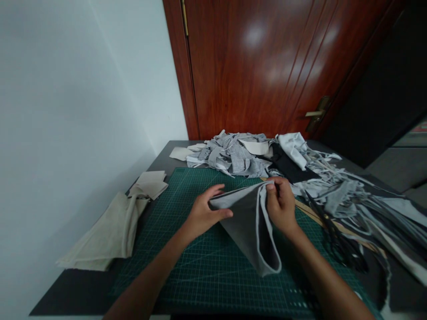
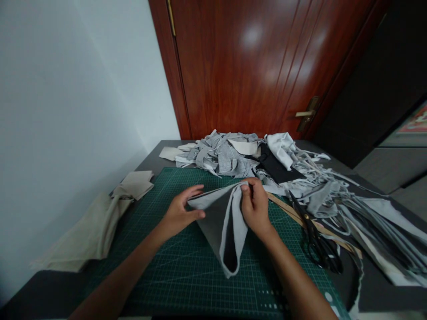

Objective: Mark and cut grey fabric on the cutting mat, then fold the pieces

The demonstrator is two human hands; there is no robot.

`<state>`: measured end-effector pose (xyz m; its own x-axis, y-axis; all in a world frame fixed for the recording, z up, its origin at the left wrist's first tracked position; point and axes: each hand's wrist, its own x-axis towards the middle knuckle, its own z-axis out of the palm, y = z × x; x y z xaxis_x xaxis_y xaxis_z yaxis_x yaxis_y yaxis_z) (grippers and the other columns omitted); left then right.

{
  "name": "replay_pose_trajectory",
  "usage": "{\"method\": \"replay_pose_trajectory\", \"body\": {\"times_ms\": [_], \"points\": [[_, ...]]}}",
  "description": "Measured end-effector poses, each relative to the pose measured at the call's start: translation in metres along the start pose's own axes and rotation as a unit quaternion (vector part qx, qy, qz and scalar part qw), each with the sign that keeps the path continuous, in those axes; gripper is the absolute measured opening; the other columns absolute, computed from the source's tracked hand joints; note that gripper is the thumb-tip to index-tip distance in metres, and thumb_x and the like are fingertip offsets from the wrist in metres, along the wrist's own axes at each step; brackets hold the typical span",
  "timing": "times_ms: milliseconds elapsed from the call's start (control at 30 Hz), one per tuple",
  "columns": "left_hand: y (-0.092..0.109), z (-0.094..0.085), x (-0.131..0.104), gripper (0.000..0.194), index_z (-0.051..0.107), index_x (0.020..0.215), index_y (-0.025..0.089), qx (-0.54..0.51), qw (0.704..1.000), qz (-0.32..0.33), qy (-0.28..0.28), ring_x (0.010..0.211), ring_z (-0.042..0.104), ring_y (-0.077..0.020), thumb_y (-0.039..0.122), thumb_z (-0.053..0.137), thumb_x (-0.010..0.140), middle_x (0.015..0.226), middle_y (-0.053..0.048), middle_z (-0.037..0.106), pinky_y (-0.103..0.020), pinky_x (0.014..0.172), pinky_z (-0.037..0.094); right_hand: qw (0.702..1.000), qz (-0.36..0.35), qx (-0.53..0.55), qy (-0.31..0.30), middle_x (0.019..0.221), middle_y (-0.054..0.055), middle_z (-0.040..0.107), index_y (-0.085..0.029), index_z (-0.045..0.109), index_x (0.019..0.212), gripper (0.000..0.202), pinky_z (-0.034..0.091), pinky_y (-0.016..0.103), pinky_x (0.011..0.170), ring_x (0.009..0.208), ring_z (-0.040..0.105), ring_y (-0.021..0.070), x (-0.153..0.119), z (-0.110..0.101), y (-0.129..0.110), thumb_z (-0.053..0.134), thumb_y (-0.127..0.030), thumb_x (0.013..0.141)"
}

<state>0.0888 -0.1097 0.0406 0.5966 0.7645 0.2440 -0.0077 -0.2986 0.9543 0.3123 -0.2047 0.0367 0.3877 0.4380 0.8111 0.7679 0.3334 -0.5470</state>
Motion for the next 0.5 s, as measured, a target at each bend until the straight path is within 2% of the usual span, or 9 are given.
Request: {"method": "replay_pose_trajectory", "body": {"times_ms": [67, 100, 200, 267, 333, 400, 500], "points": [[-0.009, 0.013, 0.001, 0.095, 0.052, 0.139, 0.025, -0.115, 0.988, -0.044, 0.092, 0.111, 0.063, -0.0272, 0.042, 0.095, 0.057, 0.130, -0.012, 0.063, -0.035, 0.089, 0.052, 0.999, 0.018, -0.015, 0.046, 0.086, 0.002, 0.059, -0.023, 0.055, 0.096, 0.015, 0.045, 0.036, 0.075, 0.082, 0.057, 0.0213, 0.003, -0.001, 0.004, 0.046, -0.034, 0.101], [-0.013, 0.020, -0.001, 0.095, 0.050, 0.139, 0.024, -0.166, 0.980, -0.079, 0.082, 0.109, 0.065, -0.0268, 0.041, 0.095, 0.057, 0.129, -0.012, 0.063, -0.035, 0.088, 0.054, 0.997, 0.032, -0.022, 0.071, 0.087, 0.003, 0.058, -0.022, 0.054, 0.095, 0.017, 0.044, 0.036, 0.077, 0.083, 0.057, 0.0216, 0.003, -0.001, 0.006, 0.045, -0.036, 0.101], [-0.020, 0.037, -0.009, 0.076, 0.060, 0.123, 0.015, -0.264, 0.939, -0.211, -0.060, 0.092, 0.070, -0.0254, 0.049, 0.091, 0.063, 0.114, -0.015, 0.070, -0.038, 0.077, 0.058, 0.990, 0.070, -0.028, 0.123, 0.088, 0.003, 0.057, -0.022, 0.054, 0.095, 0.022, 0.044, 0.037, 0.078, 0.084, 0.056, 0.0218, 0.003, 0.002, 0.006, 0.046, -0.041, 0.101], [-0.023, 0.043, -0.016, 0.063, 0.065, 0.113, 0.013, -0.291, 0.918, -0.255, -0.084, 0.078, 0.070, -0.0210, 0.054, 0.085, 0.070, 0.101, -0.013, 0.072, -0.034, 0.068, 0.058, 0.991, 0.070, -0.012, 0.114, 0.087, 0.003, 0.057, -0.022, 0.054, 0.094, 0.023, 0.044, 0.037, 0.078, 0.083, 0.055, 0.0215, 0.001, 0.004, 0.004, 0.046, -0.043, 0.100], [-0.026, 0.046, -0.019, 0.058, 0.067, 0.112, 0.014, -0.288, 0.926, -0.240, -0.051, 0.075, 0.069, -0.0187, 0.051, 0.084, 0.071, 0.098, -0.011, 0.074, -0.029, 0.064, 0.056, 0.994, 0.062, 0.009, 0.089, 0.087, 0.002, 0.057, -0.022, 0.054, 0.094, 0.023, 0.044, 0.037, 0.078, 0.083, 0.056, 0.0214, -0.001, 0.005, 0.002, 0.046, -0.043, 0.100], [-0.029, 0.048, -0.018, 0.053, 0.069, 0.108, 0.014, -0.249, 0.948, -0.200, -0.014, 0.076, 0.070, -0.0191, 0.045, 0.086, 0.070, 0.095, -0.010, 0.074, -0.026, 0.061, 0.054, 0.995, 0.064, 0.026, 0.078, 0.087, 0.002, 0.058, -0.022, 0.055, 0.094, 0.023, 0.044, 0.037, 0.078, 0.084, 0.056, 0.0212, 0.000, 0.005, -0.001, 0.046, -0.043, 0.100], [-0.037, 0.052, -0.013, 0.037, 0.072, 0.088, 0.011, -0.125, 0.977, -0.170, -0.003, 0.057, 0.064, -0.0172, 0.046, 0.076, 0.078, 0.070, -0.007, 0.070, -0.024, 0.047, 0.047, 0.987, 0.097, 0.037, 0.125, 0.088, 0.002, 0.056, -0.021, 0.055, 0.095, 0.024, 0.044, 0.035, 0.077, 0.083, 0.055, 0.0202, 0.003, 0.001, 0.000, 0.048, -0.044, 0.099]]}}
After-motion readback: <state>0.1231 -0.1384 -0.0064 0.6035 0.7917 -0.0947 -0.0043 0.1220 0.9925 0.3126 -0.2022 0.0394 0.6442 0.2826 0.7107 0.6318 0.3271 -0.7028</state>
